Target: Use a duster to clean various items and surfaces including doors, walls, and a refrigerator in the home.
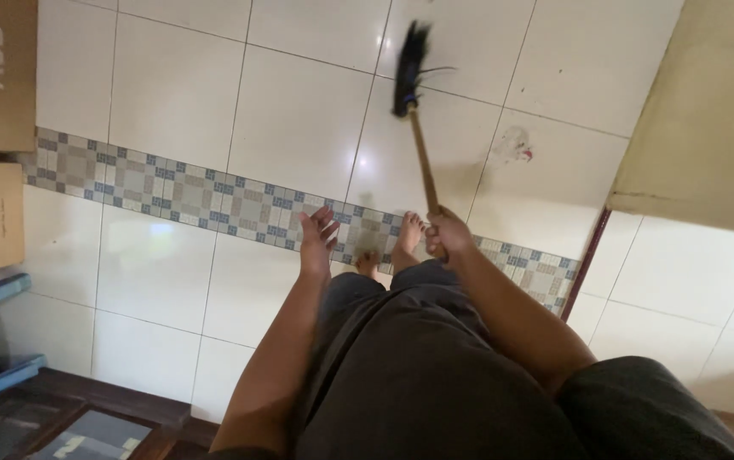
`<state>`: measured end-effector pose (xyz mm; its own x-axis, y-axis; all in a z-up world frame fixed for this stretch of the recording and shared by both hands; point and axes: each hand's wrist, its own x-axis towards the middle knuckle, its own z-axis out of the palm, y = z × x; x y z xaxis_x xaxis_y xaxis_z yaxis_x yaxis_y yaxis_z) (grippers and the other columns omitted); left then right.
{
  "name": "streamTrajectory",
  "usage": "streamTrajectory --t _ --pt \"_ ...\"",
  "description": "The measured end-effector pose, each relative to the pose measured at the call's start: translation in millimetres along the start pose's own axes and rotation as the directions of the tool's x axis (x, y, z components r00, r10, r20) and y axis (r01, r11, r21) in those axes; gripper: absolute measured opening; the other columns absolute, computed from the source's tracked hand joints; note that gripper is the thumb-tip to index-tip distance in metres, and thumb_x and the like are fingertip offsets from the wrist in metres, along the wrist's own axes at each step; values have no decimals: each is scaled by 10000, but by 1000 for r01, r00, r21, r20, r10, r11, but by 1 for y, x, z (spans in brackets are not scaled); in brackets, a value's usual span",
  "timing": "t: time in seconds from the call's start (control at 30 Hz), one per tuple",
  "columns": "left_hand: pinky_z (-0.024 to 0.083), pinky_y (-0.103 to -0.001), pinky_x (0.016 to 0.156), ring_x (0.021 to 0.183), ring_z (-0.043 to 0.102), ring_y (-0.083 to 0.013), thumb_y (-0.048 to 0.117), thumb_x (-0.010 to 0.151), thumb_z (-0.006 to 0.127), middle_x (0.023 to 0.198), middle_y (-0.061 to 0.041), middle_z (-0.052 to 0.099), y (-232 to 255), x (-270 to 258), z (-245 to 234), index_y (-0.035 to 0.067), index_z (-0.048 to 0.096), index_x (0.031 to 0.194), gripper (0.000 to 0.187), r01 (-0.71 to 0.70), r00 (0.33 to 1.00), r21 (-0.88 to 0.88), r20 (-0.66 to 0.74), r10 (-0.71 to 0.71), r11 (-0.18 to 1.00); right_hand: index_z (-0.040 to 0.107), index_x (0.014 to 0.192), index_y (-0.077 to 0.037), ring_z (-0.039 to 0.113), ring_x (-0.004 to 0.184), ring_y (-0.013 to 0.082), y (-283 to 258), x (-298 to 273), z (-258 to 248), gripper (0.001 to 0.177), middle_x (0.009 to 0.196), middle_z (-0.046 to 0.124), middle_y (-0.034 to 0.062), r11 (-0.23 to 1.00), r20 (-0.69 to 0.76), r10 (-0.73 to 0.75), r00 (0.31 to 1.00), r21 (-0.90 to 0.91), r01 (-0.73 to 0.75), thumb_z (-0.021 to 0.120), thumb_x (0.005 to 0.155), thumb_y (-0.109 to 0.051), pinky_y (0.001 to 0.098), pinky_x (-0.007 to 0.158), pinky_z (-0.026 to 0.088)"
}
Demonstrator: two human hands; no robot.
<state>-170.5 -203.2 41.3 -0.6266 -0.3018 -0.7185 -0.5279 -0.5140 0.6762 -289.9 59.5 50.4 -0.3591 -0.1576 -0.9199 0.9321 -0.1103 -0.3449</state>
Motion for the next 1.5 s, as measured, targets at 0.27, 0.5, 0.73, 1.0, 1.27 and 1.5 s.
streamTrajectory --t 0.27,0.5,0.73,1.0,1.27,1.5 --pt "356 -480 1129 1369 486 -282 742 967 209 1532 -91 524 6 28 -38 116 474 1497 862 -53 986 -221 -165 16 974 490 1412 -104 395 496 80 -24 -2 85 423 698 462 -6 968 286 196 938 -208 -139 536 992 -101 254 434 388" --pt "354 -474 1132 1370 484 -270 743 980 191 1528 -88 506 52 72 -103 110 426 1531 871 -32 975 -204 -224 -15 978 493 1429 -216 406 498 80 6 44 215 466 699 478 -12 848 280 362 889 -494 -190 569 977 -132 252 434 389" --pt "364 -478 1133 1358 499 -292 704 991 225 1511 -101 528 130 106 -219 106 469 1518 833 -69 965 -62 -258 51 996 529 1439 -138 480 472 146 82 129 365 518 688 541 66 634 302 442 845 -772 -55 622 934 -68 311 397 417" --pt "363 -469 1146 1377 509 -262 716 988 161 1529 -77 520 170 128 -352 103 442 1517 857 10 924 -142 -377 -64 990 511 1528 -226 685 732 263 84 251 388 571 960 705 146 498 214 82 973 -855 146 668 982 -170 433 643 550" --pt "391 -473 1103 1297 544 -280 695 998 187 1487 -105 568 199 184 -320 84 505 1494 849 20 961 -116 -272 -51 993 468 1401 -142 370 491 67 -100 189 381 379 668 448 -26 914 -167 140 976 -357 -192 535 1032 -195 223 426 366" --pt "392 -448 1088 1310 537 -260 686 1004 191 1483 -68 575 236 205 -351 109 500 1487 813 -57 973 -128 -231 26 990 433 964 -106 395 509 64 -125 211 416 111 659 416 -32 990 -147 113 983 95 -100 508 1045 -121 212 445 394"
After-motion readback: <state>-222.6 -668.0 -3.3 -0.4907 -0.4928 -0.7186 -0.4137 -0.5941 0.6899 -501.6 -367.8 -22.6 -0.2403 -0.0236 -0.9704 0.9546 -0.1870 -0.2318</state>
